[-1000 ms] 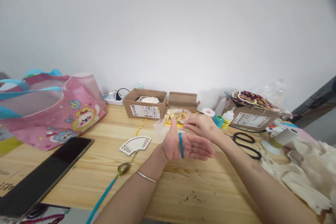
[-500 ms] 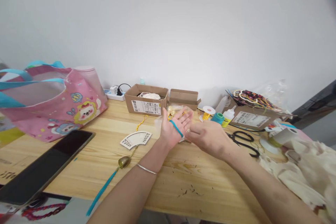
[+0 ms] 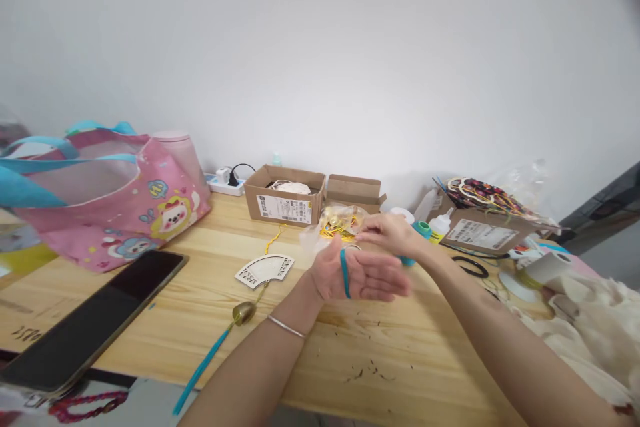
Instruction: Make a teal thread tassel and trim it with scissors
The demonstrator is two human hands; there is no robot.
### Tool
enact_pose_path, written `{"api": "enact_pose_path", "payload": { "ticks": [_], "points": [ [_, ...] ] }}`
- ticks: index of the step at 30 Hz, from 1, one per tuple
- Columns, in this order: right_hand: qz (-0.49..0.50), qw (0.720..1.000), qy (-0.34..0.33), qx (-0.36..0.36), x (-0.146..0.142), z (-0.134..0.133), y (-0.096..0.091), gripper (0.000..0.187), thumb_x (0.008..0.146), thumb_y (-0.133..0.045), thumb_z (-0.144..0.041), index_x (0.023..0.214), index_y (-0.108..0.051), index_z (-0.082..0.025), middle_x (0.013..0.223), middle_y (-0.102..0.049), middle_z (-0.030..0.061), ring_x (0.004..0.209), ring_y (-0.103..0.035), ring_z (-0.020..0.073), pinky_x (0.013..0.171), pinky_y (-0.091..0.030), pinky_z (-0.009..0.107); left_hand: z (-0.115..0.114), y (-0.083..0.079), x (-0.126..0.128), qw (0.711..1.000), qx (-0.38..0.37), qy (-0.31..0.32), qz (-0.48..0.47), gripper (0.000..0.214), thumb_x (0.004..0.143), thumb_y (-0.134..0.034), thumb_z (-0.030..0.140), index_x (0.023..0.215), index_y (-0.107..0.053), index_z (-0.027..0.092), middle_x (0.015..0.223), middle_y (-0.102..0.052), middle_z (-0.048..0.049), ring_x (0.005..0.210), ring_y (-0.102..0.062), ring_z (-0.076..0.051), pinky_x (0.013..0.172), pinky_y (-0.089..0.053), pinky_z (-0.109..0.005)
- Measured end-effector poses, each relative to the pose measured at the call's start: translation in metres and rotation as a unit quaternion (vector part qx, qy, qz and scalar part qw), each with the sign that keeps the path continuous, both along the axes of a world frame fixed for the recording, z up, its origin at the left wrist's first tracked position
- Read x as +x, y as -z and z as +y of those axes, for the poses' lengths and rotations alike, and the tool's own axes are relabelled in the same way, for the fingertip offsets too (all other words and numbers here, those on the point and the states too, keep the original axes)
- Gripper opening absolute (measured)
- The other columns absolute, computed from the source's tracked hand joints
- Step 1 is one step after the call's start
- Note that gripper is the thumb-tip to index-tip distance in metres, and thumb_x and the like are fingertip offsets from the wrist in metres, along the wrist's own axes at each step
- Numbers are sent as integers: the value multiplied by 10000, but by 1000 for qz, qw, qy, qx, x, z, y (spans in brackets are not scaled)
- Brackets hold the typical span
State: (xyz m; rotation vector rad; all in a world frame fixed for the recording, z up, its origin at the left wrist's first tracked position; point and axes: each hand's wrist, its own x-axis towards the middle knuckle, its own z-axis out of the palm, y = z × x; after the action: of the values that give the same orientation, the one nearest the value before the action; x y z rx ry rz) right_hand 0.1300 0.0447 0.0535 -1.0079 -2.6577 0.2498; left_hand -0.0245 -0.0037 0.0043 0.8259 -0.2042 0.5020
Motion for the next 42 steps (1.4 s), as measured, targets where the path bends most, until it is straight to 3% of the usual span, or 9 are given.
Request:
{"api": "enact_pose_path", "payload": {
  "ticks": [5,10,21,26,29,33,37,39,42],
  "points": [
    [-162,977,-37,135,4,-42,17,281,852,-412,-251,678,-614,-162,618,-582,26,549,-476,103,474,-208,240,12,-8,-1,920,-190,-311,-143,700,751,-238,659,1271,-378,211,1213,-515,-95,1149,-448,-201,955,-326,-328],
    [-240,953,-56,175,-1,-65,0,207,827,-418,-151,708,-586,-169,667,-578,10,563,-468,101,477,-177,251,22,-1,9,870,-289,-388,-91,671,760,-360,590,1260,-373,142,1211,-499,-154,1106,-487,-225,905,-391,-341],
    [-176,975,-23,136,-23,-24,-43,230,819,-460,-273,695,-623,-169,737,-614,16,596,-483,88,469,-195,217,1,7,28,988,-72,-124,52,751,712,-355,660,1090,-551,42,1114,-572,-182,1096,-481,-260,968,-293,-360],
    [-83,996,-16,-13,-6,4,-49,282,803,-480,-368,757,-655,-152,644,-615,7,544,-478,73,493,-288,193,-1,6,19,994,5,-13,105,481,836,-342,414,1003,-604,47,936,-644,-147,902,-581,-214,887,-344,-351],
    [-23,997,37,-63,17,17,-78,329,753,-514,-419,772,-668,-128,626,-622,18,536,-487,79,488,-334,199,-2,5,19,988,-16,31,151,595,866,-179,428,944,-628,45,790,-660,-146,791,-608,-205,824,-362,-343],
    [17,993,115,6,48,23,-148,434,666,-530,-478,809,-680,-97,738,-661,50,642,-534,87,562,-379,230,0,11,26,982,-90,6,167,644,854,-156,481,919,-631,50,774,-664,-141,764,-618,-214,806,-367,-360],
    [67,959,229,151,66,19,-211,752,668,-181,-551,785,-646,29,836,-637,70,756,-526,119,563,-321,314,1,17,30,981,-124,-8,149,660,850,-144,492,922,-628,49,800,-665,-146,797,-615,-219,824,-366,-380],
    [78,947,255,177,70,18,-221,791,666,-109,-534,793,-634,43,887,-625,68,773,-520,123,564,-306,328,0,16,27,985,-96,48,136,696,841,-117,508,940,-625,42,823,-662,-155,815,-613,-235,824,-368,-395],
    [36,963,233,127,78,15,-199,608,701,-307,-497,883,-642,-23,865,-649,47,748,-537,89,592,-339,273,-4,8,19,981,-34,159,106,800,813,-40,549,916,-639,30,819,-653,-183,818,-609,-279,788,-383,-436]
  ]
}}
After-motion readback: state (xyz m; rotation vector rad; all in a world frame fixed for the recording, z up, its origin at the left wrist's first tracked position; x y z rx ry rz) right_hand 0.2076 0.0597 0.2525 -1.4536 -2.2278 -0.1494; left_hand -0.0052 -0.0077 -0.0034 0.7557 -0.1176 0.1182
